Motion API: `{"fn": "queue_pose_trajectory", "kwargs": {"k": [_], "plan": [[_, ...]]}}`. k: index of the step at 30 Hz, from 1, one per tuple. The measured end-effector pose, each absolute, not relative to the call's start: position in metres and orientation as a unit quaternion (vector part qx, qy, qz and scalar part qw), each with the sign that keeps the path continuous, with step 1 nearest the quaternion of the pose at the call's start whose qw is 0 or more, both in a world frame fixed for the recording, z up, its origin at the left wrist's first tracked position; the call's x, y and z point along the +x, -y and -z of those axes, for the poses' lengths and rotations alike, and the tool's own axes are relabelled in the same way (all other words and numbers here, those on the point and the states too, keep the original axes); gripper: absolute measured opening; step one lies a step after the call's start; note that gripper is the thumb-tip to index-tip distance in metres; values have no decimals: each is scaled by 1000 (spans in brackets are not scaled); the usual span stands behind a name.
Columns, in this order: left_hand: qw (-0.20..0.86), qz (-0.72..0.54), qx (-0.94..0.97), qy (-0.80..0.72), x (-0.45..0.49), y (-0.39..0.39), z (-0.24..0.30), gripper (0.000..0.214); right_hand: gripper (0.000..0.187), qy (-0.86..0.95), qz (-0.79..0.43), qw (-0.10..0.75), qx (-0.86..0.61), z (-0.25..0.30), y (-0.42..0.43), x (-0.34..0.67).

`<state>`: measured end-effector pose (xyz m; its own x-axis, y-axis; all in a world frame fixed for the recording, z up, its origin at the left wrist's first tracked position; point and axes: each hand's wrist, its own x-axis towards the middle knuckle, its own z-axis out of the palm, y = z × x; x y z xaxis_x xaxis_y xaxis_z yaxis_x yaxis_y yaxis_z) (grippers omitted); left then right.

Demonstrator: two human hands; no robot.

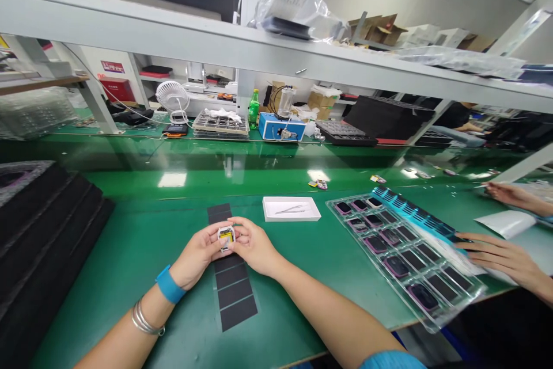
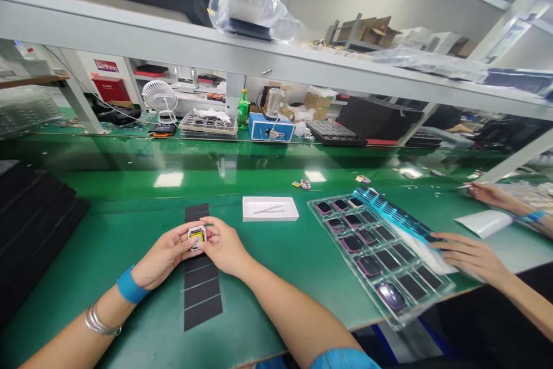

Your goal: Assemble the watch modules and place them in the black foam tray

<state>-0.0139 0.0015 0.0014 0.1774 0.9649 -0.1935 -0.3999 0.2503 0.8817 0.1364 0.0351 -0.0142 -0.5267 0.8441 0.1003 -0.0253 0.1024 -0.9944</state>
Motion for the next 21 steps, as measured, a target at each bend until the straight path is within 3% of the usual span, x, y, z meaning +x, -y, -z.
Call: {"fn": "queue_pose_trajectory", "kwargs": {"k": [4, 8, 21], "plan": [[658, -503, 354, -435, -13, -3, -1, 73, 47, 759, -395, 386, -345, 6, -36, 142], [633, -491, 393, -451, -7, 0, -2, 102, 15, 827, -196, 415, -325, 0, -39, 146], [630, -456, 421, -467, 0, 4, -6, 106, 17, 896, -28, 350, -273, 6, -39, 147]]}}
